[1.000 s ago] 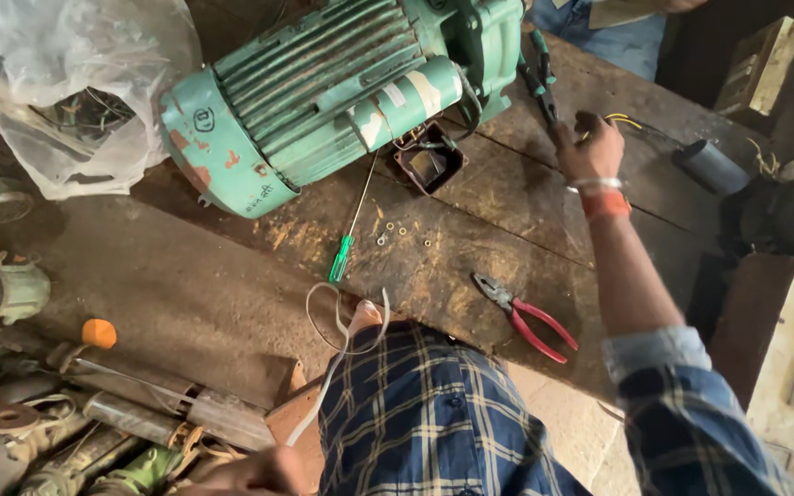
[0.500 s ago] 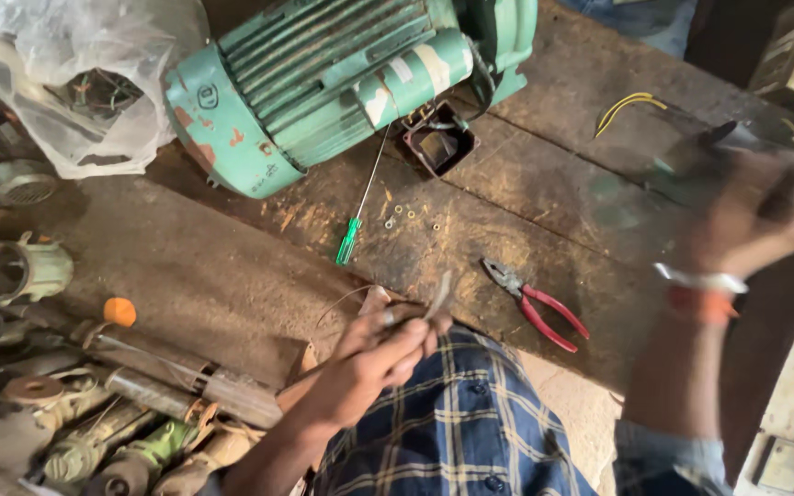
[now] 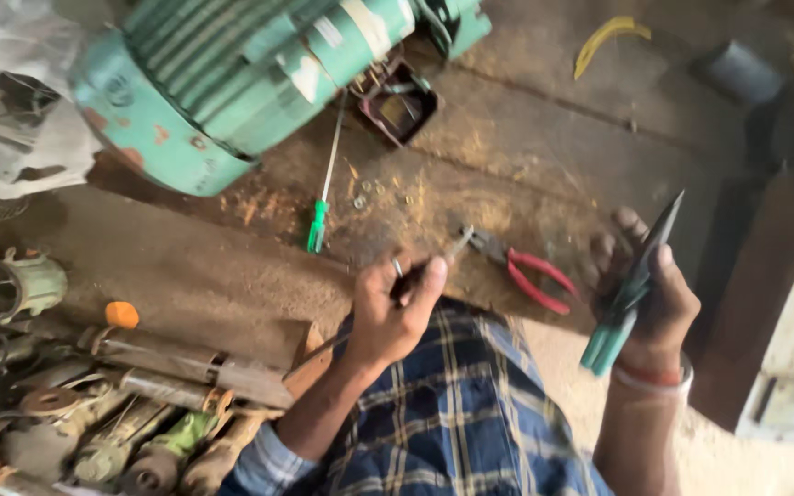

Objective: The person works on a green electric motor, stripping and twisting wires, then connecting them to the motor's terminal box. They use pliers and electrical tape to secure the connections.

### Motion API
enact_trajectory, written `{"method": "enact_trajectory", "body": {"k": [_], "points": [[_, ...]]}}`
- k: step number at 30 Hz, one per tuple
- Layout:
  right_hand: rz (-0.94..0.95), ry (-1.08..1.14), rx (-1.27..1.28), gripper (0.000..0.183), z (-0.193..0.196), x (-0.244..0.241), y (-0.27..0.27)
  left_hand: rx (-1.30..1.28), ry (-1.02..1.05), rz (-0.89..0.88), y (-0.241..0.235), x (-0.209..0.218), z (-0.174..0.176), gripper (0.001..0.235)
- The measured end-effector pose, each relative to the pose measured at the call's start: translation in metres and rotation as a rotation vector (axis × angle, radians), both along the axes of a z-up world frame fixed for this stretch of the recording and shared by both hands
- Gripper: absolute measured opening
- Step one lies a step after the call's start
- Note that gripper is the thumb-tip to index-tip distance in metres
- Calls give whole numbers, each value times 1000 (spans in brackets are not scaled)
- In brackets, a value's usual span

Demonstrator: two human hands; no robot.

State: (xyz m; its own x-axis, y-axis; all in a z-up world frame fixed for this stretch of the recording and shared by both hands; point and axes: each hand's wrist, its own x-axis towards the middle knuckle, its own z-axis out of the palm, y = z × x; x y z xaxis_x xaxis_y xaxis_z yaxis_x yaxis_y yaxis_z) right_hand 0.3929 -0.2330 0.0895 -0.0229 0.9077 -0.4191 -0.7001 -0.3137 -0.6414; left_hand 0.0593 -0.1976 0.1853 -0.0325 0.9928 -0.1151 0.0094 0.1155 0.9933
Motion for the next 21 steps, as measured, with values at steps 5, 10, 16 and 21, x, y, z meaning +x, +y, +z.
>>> {"method": "enact_trajectory", "body": {"k": [5, 10, 16, 21], "points": [[3, 31, -66, 42, 11, -37, 3, -56, 4, -95, 18, 7, 4, 21], [43, 153, -2, 56, 45, -50, -4, 73, -44, -139, 21, 22, -7, 19], [220, -874, -252, 45, 66, -62, 0, 60, 18, -79, 31, 29, 3, 15], [454, -951, -2, 52, 67, -51, -32, 285, 160, -101, 31, 31, 10, 10]]}}
